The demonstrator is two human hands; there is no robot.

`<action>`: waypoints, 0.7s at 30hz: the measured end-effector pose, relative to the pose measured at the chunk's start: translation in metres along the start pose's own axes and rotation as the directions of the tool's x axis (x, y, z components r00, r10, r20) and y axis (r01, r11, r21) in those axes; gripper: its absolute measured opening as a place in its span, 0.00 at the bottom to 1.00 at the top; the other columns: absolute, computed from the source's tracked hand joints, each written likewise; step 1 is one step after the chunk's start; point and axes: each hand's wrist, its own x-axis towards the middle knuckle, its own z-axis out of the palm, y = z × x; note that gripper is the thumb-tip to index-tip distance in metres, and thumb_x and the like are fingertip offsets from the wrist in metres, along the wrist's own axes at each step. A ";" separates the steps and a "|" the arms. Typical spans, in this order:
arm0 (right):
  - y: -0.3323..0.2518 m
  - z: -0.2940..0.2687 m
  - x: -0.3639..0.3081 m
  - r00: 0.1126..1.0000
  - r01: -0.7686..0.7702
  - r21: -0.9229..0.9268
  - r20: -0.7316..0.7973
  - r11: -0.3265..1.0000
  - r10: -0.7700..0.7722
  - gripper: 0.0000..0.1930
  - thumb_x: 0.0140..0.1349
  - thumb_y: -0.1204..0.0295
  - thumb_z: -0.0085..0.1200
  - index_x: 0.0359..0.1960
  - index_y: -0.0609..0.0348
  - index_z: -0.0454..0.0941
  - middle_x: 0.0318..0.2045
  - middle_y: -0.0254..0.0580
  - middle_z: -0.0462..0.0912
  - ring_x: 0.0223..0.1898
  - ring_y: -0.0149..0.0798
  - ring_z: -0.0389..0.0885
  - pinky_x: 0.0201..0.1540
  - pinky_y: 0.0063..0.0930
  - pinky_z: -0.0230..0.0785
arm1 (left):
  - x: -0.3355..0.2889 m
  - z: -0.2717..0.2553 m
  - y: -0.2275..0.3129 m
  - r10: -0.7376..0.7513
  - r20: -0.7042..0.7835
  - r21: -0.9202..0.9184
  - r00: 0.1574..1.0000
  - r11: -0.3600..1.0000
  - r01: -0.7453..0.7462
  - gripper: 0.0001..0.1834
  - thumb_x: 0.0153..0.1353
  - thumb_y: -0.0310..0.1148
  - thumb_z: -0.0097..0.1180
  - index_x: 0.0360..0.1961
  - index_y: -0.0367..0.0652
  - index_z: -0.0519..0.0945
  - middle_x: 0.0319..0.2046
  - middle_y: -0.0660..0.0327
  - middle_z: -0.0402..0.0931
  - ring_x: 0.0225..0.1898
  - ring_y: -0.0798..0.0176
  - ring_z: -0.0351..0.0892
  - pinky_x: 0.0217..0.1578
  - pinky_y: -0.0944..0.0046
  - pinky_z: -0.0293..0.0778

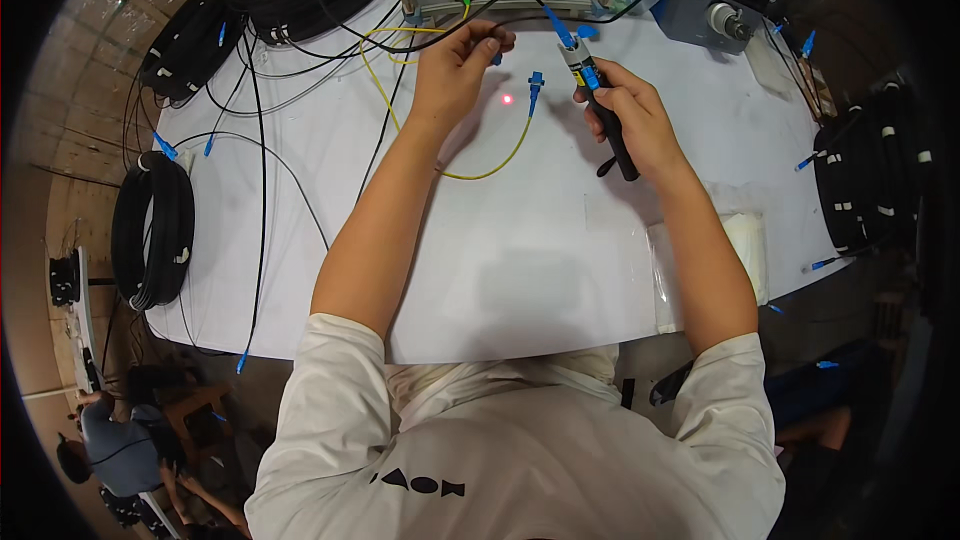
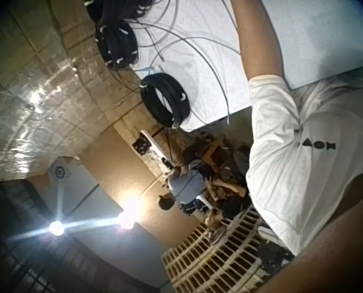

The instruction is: Testing fiber optic cables using an optical power meter and a light source at a factory testing station.

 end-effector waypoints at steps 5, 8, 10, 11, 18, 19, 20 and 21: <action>-0.002 0.001 -0.002 1.000 0.017 0.014 0.003 1.000 -0.017 0.22 0.65 0.75 0.42 0.61 0.64 0.71 0.35 0.38 0.79 0.25 0.26 0.71 0.29 0.24 0.68 | 0.006 -0.005 0.010 0.148 -0.159 -0.044 0.976 0.987 -0.157 0.09 0.68 0.22 0.51 0.47 0.33 0.76 0.42 0.58 0.83 0.45 0.66 0.82 0.48 0.68 0.75; -0.002 0.001 -0.002 1.000 0.022 0.030 0.013 0.999 -0.022 0.22 0.65 0.75 0.42 0.61 0.64 0.71 0.35 0.38 0.79 0.26 0.26 0.71 0.29 0.24 0.68 | 0.008 -0.007 0.017 0.185 -0.226 -0.045 0.956 0.979 -0.200 0.08 0.68 0.22 0.51 0.47 0.33 0.76 0.42 0.57 0.83 0.46 0.66 0.82 0.49 0.69 0.75; -0.002 0.001 -0.002 0.999 0.028 0.027 0.018 0.999 -0.029 0.22 0.65 0.75 0.42 0.61 0.64 0.71 0.35 0.38 0.79 0.26 0.26 0.71 0.29 0.24 0.68 | 0.009 -0.008 0.019 0.192 -0.251 -0.049 0.949 0.976 -0.210 0.08 0.68 0.22 0.52 0.47 0.33 0.76 0.43 0.57 0.84 0.46 0.67 0.82 0.49 0.70 0.76; -0.002 0.001 -0.002 0.999 0.029 0.027 0.020 0.999 -0.029 0.22 0.65 0.75 0.42 0.61 0.64 0.71 0.35 0.38 0.79 0.26 0.26 0.71 0.29 0.24 0.68 | 0.010 -0.010 0.019 0.206 -0.266 -0.041 0.942 0.973 -0.225 0.08 0.68 0.23 0.52 0.47 0.33 0.76 0.43 0.57 0.84 0.46 0.67 0.82 0.48 0.70 0.76; -0.002 0.001 -0.002 0.999 0.044 0.025 0.028 0.999 -0.045 0.22 0.65 0.75 0.42 0.60 0.65 0.71 0.35 0.38 0.79 0.26 0.26 0.71 0.29 0.23 0.68 | 0.013 -0.015 0.030 0.261 -0.326 -0.017 0.908 0.959 -0.282 0.09 0.69 0.26 0.53 0.48 0.32 0.76 0.42 0.56 0.84 0.45 0.68 0.82 0.48 0.70 0.76; -0.001 0.001 -0.002 0.998 0.048 0.022 0.030 0.999 -0.049 0.22 0.65 0.75 0.42 0.60 0.65 0.71 0.35 0.38 0.79 0.26 0.26 0.71 0.29 0.23 0.68 | 0.013 -0.017 0.030 0.261 -0.327 -0.017 0.908 0.959 -0.282 0.09 0.69 0.26 0.53 0.48 0.32 0.76 0.42 0.56 0.84 0.45 0.68 0.82 0.48 0.70 0.76; -0.002 0.001 -0.002 0.998 0.048 0.022 0.030 0.999 -0.049 0.22 0.65 0.75 0.42 0.60 0.65 0.71 0.35 0.38 0.79 0.26 0.26 0.71 0.29 0.23 0.68 | 0.014 -0.019 0.031 0.280 -0.327 0.011 0.903 0.956 -0.292 0.10 0.69 0.25 0.52 0.48 0.31 0.75 0.44 0.54 0.83 0.47 0.64 0.82 0.50 0.67 0.77; -0.002 0.002 -0.003 0.999 0.042 0.022 0.024 0.999 -0.043 0.22 0.65 0.75 0.42 0.60 0.65 0.72 0.35 0.38 0.79 0.26 0.26 0.71 0.29 0.23 0.68 | 0.015 -0.021 0.032 0.298 -0.326 0.040 0.897 0.953 -0.302 0.10 0.70 0.25 0.52 0.49 0.31 0.74 0.46 0.52 0.83 0.49 0.60 0.82 0.52 0.64 0.77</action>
